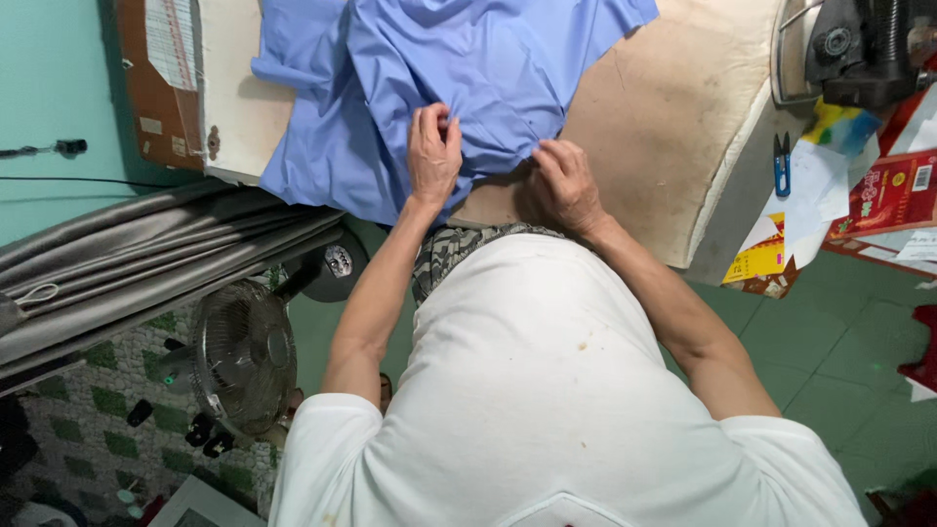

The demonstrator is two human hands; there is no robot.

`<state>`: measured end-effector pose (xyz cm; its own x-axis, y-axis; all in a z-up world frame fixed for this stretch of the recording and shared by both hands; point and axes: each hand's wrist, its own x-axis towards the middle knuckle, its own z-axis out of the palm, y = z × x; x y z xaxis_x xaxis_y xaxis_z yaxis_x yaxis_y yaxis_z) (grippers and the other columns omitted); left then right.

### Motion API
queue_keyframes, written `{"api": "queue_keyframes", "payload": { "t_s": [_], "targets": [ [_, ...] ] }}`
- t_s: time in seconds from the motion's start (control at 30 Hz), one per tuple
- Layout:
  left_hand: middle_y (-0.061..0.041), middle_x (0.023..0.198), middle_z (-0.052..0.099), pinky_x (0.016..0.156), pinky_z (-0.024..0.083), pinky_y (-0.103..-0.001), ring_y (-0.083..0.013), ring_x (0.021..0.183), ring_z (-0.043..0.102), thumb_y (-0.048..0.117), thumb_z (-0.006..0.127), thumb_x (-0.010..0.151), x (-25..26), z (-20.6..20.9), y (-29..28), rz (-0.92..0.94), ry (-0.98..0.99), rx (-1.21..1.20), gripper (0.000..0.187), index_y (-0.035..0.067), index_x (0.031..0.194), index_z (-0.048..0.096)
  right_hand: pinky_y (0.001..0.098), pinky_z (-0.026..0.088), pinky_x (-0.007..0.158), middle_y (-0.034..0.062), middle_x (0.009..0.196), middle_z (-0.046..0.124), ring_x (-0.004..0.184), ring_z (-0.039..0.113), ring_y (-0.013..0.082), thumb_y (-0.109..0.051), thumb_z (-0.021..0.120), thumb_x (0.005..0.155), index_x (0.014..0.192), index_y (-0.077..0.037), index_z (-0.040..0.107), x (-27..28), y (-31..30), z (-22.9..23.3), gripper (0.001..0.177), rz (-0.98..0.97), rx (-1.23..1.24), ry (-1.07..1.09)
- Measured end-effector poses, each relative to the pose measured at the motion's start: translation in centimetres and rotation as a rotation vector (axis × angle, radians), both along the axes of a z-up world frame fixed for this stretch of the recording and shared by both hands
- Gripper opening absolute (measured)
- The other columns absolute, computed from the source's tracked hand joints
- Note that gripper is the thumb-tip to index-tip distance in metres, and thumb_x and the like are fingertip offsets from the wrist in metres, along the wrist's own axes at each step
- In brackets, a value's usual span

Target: The person irons a blue shirt on a workbench using a steam iron. They repeatedly smooth the fabric with their hands, reposition the shirt, and press different sections with the iron to remove wrinkles.

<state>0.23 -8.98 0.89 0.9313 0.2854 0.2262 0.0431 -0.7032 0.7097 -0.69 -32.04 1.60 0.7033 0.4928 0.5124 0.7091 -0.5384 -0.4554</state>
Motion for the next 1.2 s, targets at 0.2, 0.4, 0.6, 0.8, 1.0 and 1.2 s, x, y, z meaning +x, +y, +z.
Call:
{"api": "queue_keyframes", "payload": {
  "t_s": [0.2,0.4,0.6,0.8,1.0,1.2],
  "targets": [
    [-0.011,0.103,0.056,0.079,0.041,-0.039,-0.0272,0.091,0.051,0.014,0.074,0.091,2.2,1.8,-0.8,-0.292,-0.168,0.379,0.025,0.009,0.11,0.06,0.0445,0.047,0.083,0.0237,0.107,0.053,0.094,0.052,0.0367,0.0,0.058,0.101,0.118,0.008,0.059,0.2,-0.2,1.3,0.019,0.012,0.124,0.175],
    [-0.016,0.108,0.054,0.086,0.041,-0.045,-0.0325,0.104,0.052,0.016,0.065,0.1,1.3,2.1,-2.4,-0.477,-0.251,0.422,0.019,0.002,0.112,0.06,0.0388,0.047,0.085,0.0112,0.112,0.063,0.102,0.058,0.0312,-0.008,0.059,0.104,0.111,-0.003,0.067,0.2,-1.0,1.3,0.012,-0.035,-0.168,-0.02],
    [-0.012,0.109,0.058,0.089,0.045,-0.044,-0.0292,0.098,0.054,0.013,0.052,0.098,-2.4,1.2,-3.7,-0.728,-0.264,0.53,0.024,0.006,0.118,0.063,0.0433,0.049,0.092,0.0179,0.12,0.061,0.11,0.058,0.0356,-0.008,0.063,0.102,0.116,0.002,0.063,0.8,-0.6,1.1,0.018,-0.05,-0.127,-0.016],
    [-0.009,0.087,0.049,0.064,0.043,-0.037,-0.0258,0.073,0.048,0.004,0.058,0.097,-2.4,2.5,-4.5,-0.878,-0.3,0.368,0.004,0.004,0.099,0.062,0.0483,0.047,0.094,0.0235,0.111,0.064,0.103,0.061,0.0401,-0.005,0.056,0.101,0.101,0.006,0.065,1.1,-0.3,1.8,0.014,0.036,0.123,0.146],
    [-0.024,0.12,0.059,0.097,0.05,-0.042,-0.0338,0.104,0.057,0.011,0.046,0.107,4.5,3.1,0.6,-0.302,-0.045,0.566,0.028,-0.001,0.13,0.055,0.039,0.041,0.08,0.0162,0.094,0.056,0.088,0.051,0.0308,-0.013,0.066,0.097,0.099,0.002,0.057,1.1,0.4,1.7,0.018,-0.259,0.212,0.35],
    [-0.013,0.081,0.064,0.072,0.043,-0.047,-0.0356,0.076,0.058,0.016,0.06,0.086,9.8,2.5,5.7,-0.231,0.078,0.728,0.006,0.011,0.085,0.064,0.0437,0.041,0.08,0.02,0.101,0.057,0.09,0.049,0.0354,-0.007,0.062,0.099,0.098,0.003,0.059,1.9,1.7,2.0,0.01,-0.116,0.027,0.261]
  ]
}}
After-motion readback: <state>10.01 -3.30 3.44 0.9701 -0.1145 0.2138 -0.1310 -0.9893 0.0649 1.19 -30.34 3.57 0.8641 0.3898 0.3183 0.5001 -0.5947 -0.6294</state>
